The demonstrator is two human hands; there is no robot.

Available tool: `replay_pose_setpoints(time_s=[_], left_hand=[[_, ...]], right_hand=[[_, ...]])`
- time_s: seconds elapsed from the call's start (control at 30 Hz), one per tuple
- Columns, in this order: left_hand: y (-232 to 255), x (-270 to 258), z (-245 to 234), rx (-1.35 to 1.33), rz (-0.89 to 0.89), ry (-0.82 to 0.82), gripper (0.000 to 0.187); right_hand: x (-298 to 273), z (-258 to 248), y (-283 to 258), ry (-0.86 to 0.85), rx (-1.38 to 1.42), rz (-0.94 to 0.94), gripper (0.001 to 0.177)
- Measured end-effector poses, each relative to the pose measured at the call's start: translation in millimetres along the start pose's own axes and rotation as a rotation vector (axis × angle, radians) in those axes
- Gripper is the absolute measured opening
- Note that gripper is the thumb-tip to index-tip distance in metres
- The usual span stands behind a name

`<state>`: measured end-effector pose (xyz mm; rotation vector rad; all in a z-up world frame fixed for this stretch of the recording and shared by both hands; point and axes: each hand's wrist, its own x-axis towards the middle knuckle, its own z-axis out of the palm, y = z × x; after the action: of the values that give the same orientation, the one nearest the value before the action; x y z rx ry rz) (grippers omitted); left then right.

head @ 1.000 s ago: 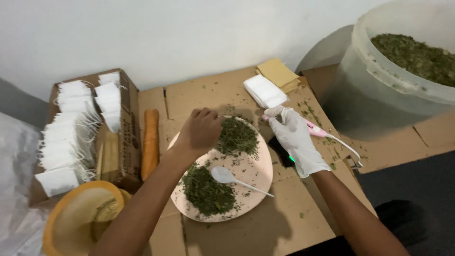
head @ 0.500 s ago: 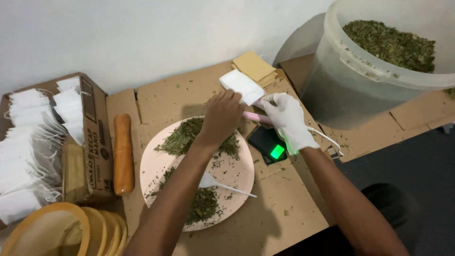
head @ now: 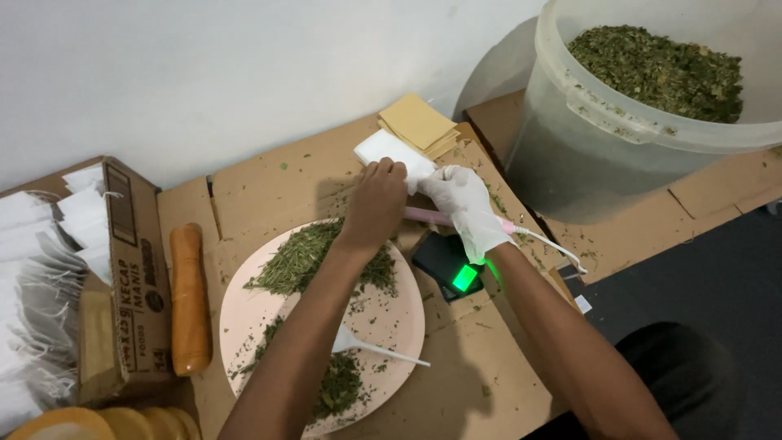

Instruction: Filling small filter bags with dried tea leaves using a spoon and weighing them on a digital scale.

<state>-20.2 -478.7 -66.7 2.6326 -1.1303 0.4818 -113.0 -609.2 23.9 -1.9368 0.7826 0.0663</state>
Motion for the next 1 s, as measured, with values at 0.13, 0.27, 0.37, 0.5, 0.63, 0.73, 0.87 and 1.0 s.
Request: replay_pose_setpoints(time_s=[0.13, 0.27, 0.37, 0.5, 0.63, 0.73, 0.87, 1.0], left_hand=[[6.1, -5.0, -10.9, -0.073, -0.024, 0.002, 0.033], [15.9, -10.2, -18.4, 0.052, 0.056, 0.059, 0.061], [15.0, -11.8, -9.3, 0.113, 0.107, 0.147, 0.039], [25.4, -12.8, -19.8, 0.035, 0.078, 0.271, 0.015], [35.1, -28.8, -56.8, -0.32, -0.065, 0.206, 0.023], [46.1, -62.9, -104.8, -0.552, -0.209, 0.141, 0.032], [45.1, -118.9, -162.8, -0.91, -0.453, 0.091, 0.029], [17.4, -170.9, -152.2, -1.028, -0.639, 0.222, 0.022]], right_hand=[[15.7, -4.6, 11.0, -0.002, 0.047, 0.03, 0.028], [57.7, -3.0, 39.7, -0.01, 0.106, 0.068, 0.031], [72.3, -0.2, 48.4, -0.016, 0.089, 0.048, 0.03], [-1.4, -30.3, 18.2, 0.077, 0.528, 0.018, 0.046], [-50.4, -45.4, 22.8, 0.342, 0.128, -0.472, 0.041], [-51.2, -39.4, 24.2, 0.205, -0.007, -0.529, 0.068], [-29.8, 8.4, 47.5, -0.1, 0.267, -0.39, 0.024], [-116.4, 30.4, 6.6, -0.327, 0.232, -0.335, 0.024]])
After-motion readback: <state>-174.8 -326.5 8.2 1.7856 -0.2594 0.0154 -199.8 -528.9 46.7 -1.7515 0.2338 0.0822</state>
